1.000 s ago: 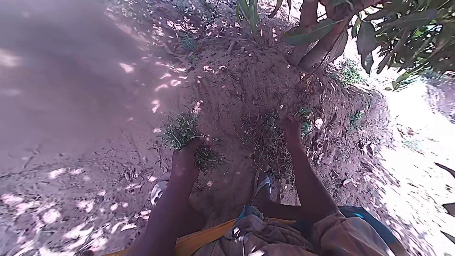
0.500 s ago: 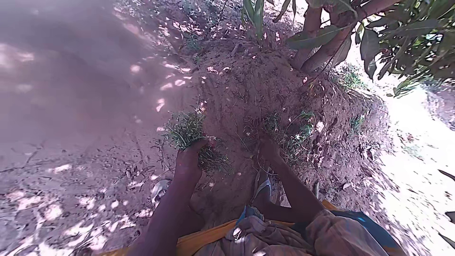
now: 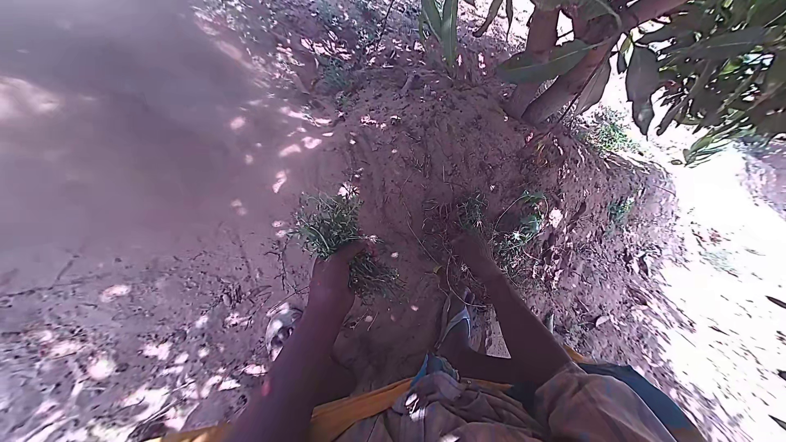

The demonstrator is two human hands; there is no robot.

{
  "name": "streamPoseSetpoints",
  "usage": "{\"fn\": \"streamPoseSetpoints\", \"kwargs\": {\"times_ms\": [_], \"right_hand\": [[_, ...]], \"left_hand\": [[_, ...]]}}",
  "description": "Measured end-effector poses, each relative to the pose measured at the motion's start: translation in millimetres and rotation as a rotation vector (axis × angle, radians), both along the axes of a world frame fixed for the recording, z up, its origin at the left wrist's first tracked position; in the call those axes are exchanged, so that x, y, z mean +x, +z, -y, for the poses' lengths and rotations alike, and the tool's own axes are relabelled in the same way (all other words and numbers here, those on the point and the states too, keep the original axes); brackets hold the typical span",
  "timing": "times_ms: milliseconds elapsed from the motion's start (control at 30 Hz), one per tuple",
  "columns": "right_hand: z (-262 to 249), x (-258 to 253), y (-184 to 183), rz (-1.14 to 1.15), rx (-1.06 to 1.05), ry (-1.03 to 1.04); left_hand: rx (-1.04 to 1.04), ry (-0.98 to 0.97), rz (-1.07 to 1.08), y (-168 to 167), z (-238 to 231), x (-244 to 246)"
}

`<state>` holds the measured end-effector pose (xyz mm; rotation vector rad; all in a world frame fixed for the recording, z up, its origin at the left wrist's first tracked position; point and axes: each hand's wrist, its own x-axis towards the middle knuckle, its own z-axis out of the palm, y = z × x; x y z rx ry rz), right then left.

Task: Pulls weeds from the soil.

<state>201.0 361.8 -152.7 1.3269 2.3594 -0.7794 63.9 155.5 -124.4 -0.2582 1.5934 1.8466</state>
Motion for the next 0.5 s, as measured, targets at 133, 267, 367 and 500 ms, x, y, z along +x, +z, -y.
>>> {"fn": "streamPoseSetpoints", "kwargs": {"times_ms": [133, 267, 367, 500], "right_hand": [[-16.8, 3.0, 15.9, -0.24, -0.177, -0.107], [-1.1, -3.2, 4.6, -0.121, -0.146, 0.043], [19.3, -6.6, -19.9, 0.17, 0.013, 0.183], [19.8, -0.3, -26.4, 0.149, 0.081, 0.125]], "left_hand": [[0.033, -0.002, -0.002, -1.6, -0.9, 0.2], [0.054, -0.043, -0.014, -1.5, 2.3, 0.5], [0.043, -0.051, -0.016, 2.2, 1.6, 1.9], [0.052, -0.05, -0.016, 1.0, 2.0, 0.5]]}}
